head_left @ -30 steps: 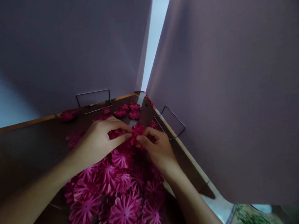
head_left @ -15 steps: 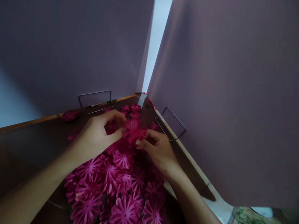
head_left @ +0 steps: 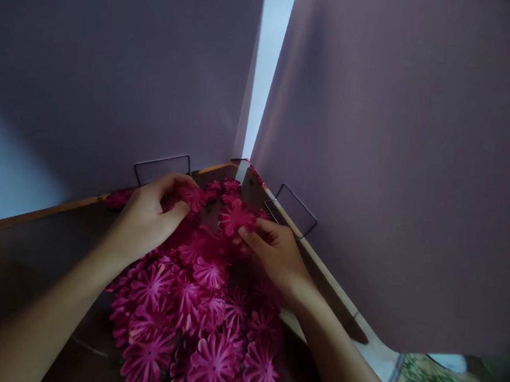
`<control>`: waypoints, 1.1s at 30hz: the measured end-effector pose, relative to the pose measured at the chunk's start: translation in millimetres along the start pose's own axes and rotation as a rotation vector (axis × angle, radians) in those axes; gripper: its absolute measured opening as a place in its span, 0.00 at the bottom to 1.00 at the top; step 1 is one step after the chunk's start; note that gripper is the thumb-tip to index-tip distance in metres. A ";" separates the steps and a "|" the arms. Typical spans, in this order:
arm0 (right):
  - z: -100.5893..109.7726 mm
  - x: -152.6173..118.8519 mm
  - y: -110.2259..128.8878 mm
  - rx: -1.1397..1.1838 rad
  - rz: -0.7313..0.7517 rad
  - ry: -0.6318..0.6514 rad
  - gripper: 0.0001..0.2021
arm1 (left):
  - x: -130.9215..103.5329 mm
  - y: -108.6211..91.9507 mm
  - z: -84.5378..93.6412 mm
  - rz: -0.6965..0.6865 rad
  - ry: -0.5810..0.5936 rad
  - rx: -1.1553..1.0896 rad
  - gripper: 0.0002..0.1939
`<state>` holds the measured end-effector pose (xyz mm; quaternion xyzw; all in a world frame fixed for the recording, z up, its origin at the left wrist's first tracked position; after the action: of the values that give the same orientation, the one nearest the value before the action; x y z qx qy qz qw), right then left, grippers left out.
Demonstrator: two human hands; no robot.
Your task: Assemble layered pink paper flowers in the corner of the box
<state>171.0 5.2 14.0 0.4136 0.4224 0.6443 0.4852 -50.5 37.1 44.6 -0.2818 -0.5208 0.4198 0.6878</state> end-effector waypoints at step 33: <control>-7.7 -2.1 5.0 0.108 0.079 0.032 0.12 | -21.3 -23.9 -42.5 0.046 0.296 -0.169 0.06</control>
<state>162.8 1.2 16.1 0.4451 0.4477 0.6458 0.4294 -5.4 9.0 41.4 -0.4091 -0.4408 0.3439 0.7212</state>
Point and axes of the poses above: each hand's wrist, its own x-axis towards the middle knuckle, its own z-axis out of the back of the hand, y = z × x, the point moved 4 cm from there along x, towards the middle knuckle, and after that the axes turned 14 degrees about -x, right-handed, at the moved point
